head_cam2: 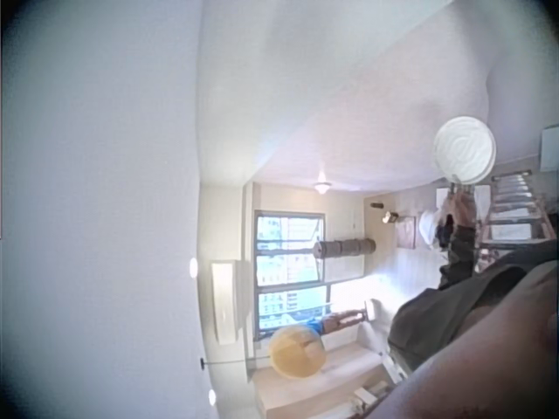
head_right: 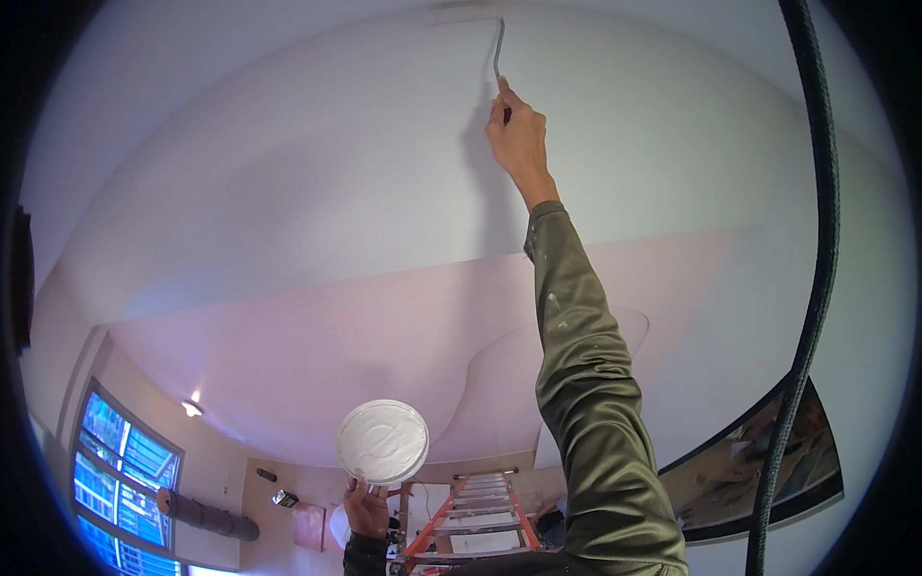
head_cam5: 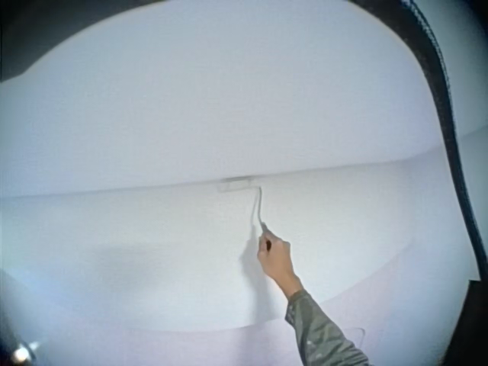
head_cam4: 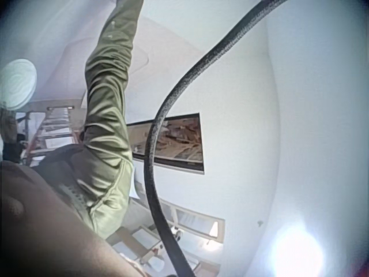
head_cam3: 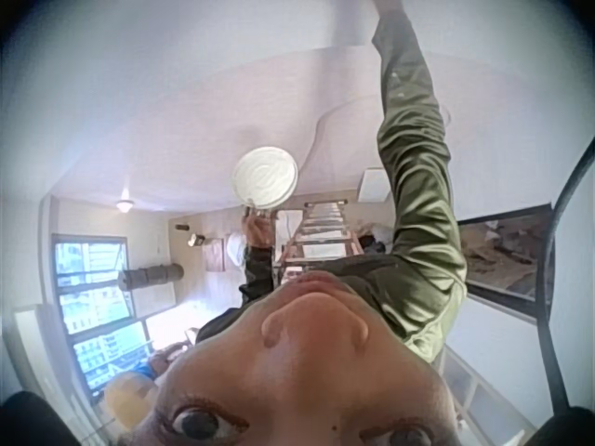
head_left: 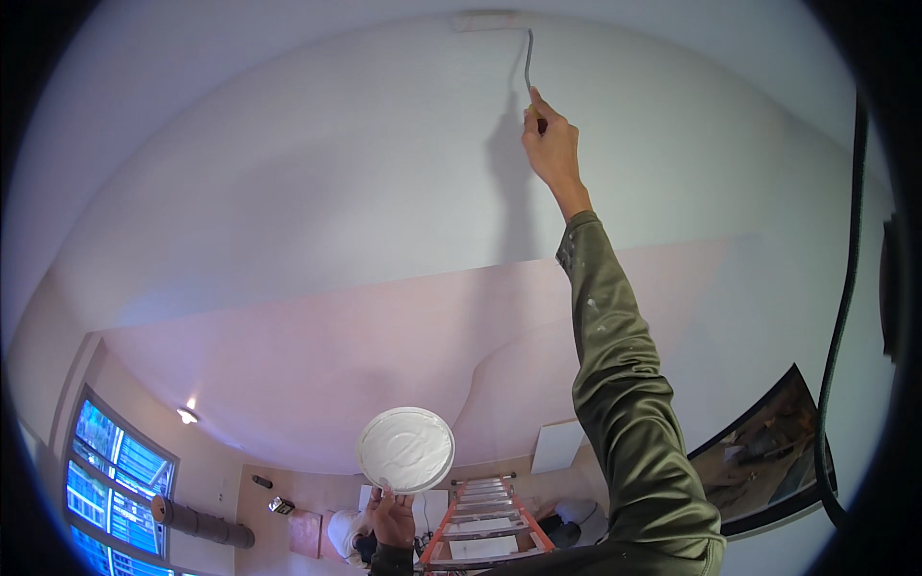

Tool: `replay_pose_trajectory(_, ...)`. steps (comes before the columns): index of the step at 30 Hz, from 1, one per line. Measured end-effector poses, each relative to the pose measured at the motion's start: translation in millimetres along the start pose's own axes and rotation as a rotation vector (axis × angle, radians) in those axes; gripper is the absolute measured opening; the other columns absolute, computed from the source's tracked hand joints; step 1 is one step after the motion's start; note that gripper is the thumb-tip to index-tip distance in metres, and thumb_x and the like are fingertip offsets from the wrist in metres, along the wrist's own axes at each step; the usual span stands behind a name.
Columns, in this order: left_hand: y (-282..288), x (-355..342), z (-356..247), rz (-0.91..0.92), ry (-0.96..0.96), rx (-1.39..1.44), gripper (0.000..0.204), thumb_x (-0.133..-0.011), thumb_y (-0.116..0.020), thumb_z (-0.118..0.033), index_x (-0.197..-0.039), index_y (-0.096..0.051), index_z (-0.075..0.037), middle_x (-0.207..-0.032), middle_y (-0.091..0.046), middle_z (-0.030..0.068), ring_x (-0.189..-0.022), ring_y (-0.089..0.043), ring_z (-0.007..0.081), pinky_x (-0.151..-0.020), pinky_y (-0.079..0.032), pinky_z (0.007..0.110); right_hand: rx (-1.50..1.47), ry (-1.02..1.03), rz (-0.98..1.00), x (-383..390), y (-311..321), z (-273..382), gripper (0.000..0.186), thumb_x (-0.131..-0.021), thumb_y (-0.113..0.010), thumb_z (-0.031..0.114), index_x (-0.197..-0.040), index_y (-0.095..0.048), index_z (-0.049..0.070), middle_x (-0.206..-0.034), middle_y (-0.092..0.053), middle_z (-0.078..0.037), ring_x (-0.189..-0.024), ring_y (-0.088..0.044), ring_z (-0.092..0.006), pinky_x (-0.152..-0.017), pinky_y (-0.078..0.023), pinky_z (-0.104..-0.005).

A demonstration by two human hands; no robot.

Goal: The person paints a ceiling using a small roller and a paint can. They repeatedly dip the roller into the can and apply white paint to the ceiling surface in long strokes.

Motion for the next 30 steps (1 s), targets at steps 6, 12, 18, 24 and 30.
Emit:
replay_pose_trajectory(6,-13.1,2.9,-4.3,-0.037,-0.009,0.024,0.027,-0.094,-0.057,0.001,-0.121,-0.054,-0.002,-0.123,-0.061,0.0139,-0.117,-0.061,0.0332,-0.1,-0.051,0.05,0.006,0.001,0.004,-4.2,2.5,1.1,0.041,-0.097,-0.056,0.016,-0.136,-0.058,0.005,-0.067,-0.061,-0.009,-0.057,-0.053,-0.0153,-0.063,-0.048,-0.0313)
replay_pose_trajectory(12,0.1,0.7,-2.2,-0.044,0.001,0.031,0.032,-0.095,-0.056,0.001,-0.126,-0.051,0.0,-0.128,-0.057,0.0144,-0.121,-0.057,0.0328,-0.103,-0.049,0.051,0.002,0.008,0.013,34.0,-4.5,-17.7,0.042,-0.097,-0.056,0.015,-0.137,-0.057,0.004,-0.064,-0.054,-0.006,-0.056,-0.047,-0.0124,-0.059,-0.045,-0.0281)
replay_pose_trajectory(18,-9.7,0.9,-4.4,-0.043,0.003,-0.017,0.031,-0.093,-0.058,-0.002,-0.123,-0.053,-0.001,-0.128,-0.059,0.0127,-0.121,-0.058,0.0285,-0.107,-0.046,0.046,-0.034,-0.085,0.04,121.3,-1.9,-54.9,0.04,-0.098,-0.055,0.01,-0.138,-0.056,0.003,-0.062,-0.047,-0.002,-0.055,-0.04,-0.0081,-0.055,-0.04,-0.0246)
replay_pose_trajectory(24,-0.8,1.2,-5.4,0.008,0.012,-0.006,0.025,-0.097,-0.055,-0.003,-0.122,-0.055,-0.001,-0.12,-0.063,0.0129,-0.111,-0.063,0.028,-0.093,-0.055,0.044,0.008,-0.201,0.085,234.7,-5.7,-100.0,0.04,-0.099,-0.056,0.009,-0.138,-0.057,0.003,-0.06,-0.043,-0.002,-0.054,-0.038,-0.0077,-0.051,-0.038,-0.0261)
replay_pose_trajectory(30,-11.7,6.5,-8.6,-0.047,0.028,-0.018,0.025,-0.098,-0.052,-0.002,-0.123,-0.054,-0.002,-0.121,-0.063,0.0137,-0.107,-0.066,0.027,-0.09,-0.057,0.045,0.065,-0.294,0.15,324.8,0.4,-127.8,0.04,-0.097,-0.057,0.009,-0.137,-0.057,0.002,-0.059,-0.048,-0.008,-0.053,-0.042,-0.0122,-0.052,-0.039,-0.0304)
Point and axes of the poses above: each hand's wrist, its own x-axis away from the middle knuckle, its own y-axis out of the back of the hand, z = x × y, the point moved 4 cm from there along -x, towards the middle knuckle
